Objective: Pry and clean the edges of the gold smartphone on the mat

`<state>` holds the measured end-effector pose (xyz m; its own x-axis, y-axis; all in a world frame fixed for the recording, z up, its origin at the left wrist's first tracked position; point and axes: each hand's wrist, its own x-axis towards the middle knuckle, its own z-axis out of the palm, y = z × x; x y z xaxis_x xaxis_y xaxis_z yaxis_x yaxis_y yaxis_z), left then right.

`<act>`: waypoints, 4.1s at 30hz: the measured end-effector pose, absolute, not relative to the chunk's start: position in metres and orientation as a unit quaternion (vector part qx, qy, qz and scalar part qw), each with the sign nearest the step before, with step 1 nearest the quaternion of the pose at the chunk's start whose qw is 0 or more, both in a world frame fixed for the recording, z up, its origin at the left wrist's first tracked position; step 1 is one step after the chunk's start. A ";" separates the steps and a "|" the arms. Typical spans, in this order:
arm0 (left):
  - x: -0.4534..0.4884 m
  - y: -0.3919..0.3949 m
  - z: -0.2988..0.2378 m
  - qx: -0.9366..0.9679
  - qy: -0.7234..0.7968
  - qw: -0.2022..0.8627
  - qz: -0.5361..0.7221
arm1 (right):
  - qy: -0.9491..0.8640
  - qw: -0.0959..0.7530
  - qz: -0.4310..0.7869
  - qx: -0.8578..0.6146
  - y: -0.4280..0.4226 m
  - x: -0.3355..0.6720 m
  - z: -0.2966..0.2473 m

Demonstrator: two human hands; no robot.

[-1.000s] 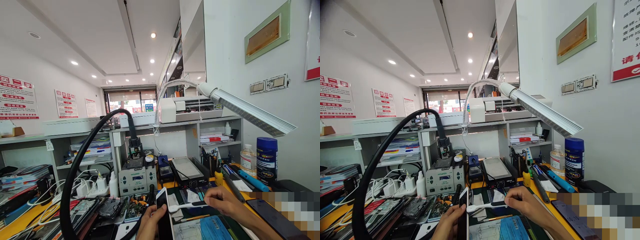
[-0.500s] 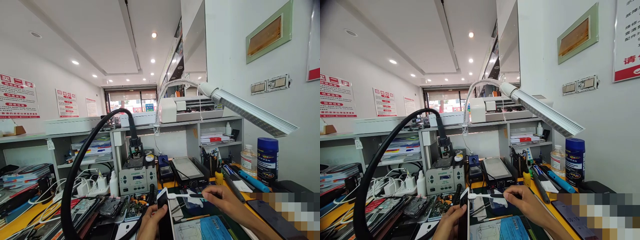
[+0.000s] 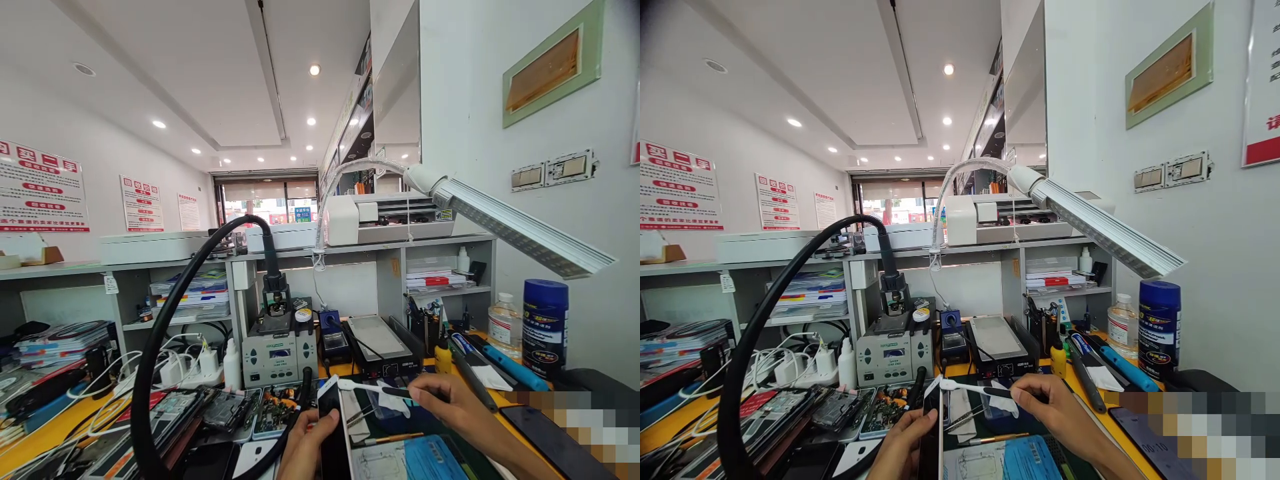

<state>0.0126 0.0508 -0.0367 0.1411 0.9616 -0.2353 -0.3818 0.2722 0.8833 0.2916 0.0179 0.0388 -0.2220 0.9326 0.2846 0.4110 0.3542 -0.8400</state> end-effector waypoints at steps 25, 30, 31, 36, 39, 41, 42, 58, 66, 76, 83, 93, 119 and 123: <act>0.012 0.040 -0.019 0.329 0.398 0.717 0.468 | -0.691 0.376 0.449 -0.424 0.015 0.294 0.039; 0.013 0.038 -0.017 0.329 0.382 0.732 0.458 | -0.688 0.376 0.443 -0.434 0.015 0.294 0.039; 0.013 0.038 -0.017 0.330 0.379 0.735 0.455 | -0.689 0.377 0.437 -0.438 0.015 0.293 0.040; 0.012 0.036 -0.016 0.330 0.376 0.746 0.440 | -0.695 0.382 0.412 -0.448 0.015 0.291 0.042; 0.012 0.036 -0.016 0.332 0.374 0.749 0.434 | -0.692 0.389 0.411 -0.449 0.015 0.292 0.043; 0.013 0.036 -0.016 0.335 0.372 0.750 0.433 | -0.693 0.393 0.401 -0.451 0.015 0.292 0.042; 0.013 0.036 -0.015 0.337 0.371 0.749 0.432 | -0.696 0.395 0.393 -0.453 0.015 0.292 0.042; 0.013 0.032 -0.010 0.331 0.381 0.752 0.424 | -0.688 0.407 0.374 -0.471 0.015 0.289 0.042; 0.013 0.037 -0.017 0.328 0.383 0.749 0.429 | -0.696 0.407 0.389 -0.445 0.016 0.285 0.042; 0.014 0.035 -0.015 0.316 0.367 0.765 0.423 | -0.706 0.369 0.420 -0.435 0.013 0.286 0.042; 0.014 0.036 -0.016 0.322 0.356 0.768 0.424 | -0.694 0.358 0.448 -0.435 0.017 0.289 0.034; 0.012 0.038 -0.019 0.332 0.339 0.771 0.426 | -0.684 0.363 0.445 -0.449 0.021 0.289 0.029; 0.008 0.034 -0.009 0.334 0.337 0.775 0.418 | -0.694 0.351 0.467 -0.420 0.020 0.294 0.025; 0.008 0.034 -0.011 0.332 0.339 0.777 0.414 | -0.693 0.349 0.465 -0.426 0.020 0.294 0.024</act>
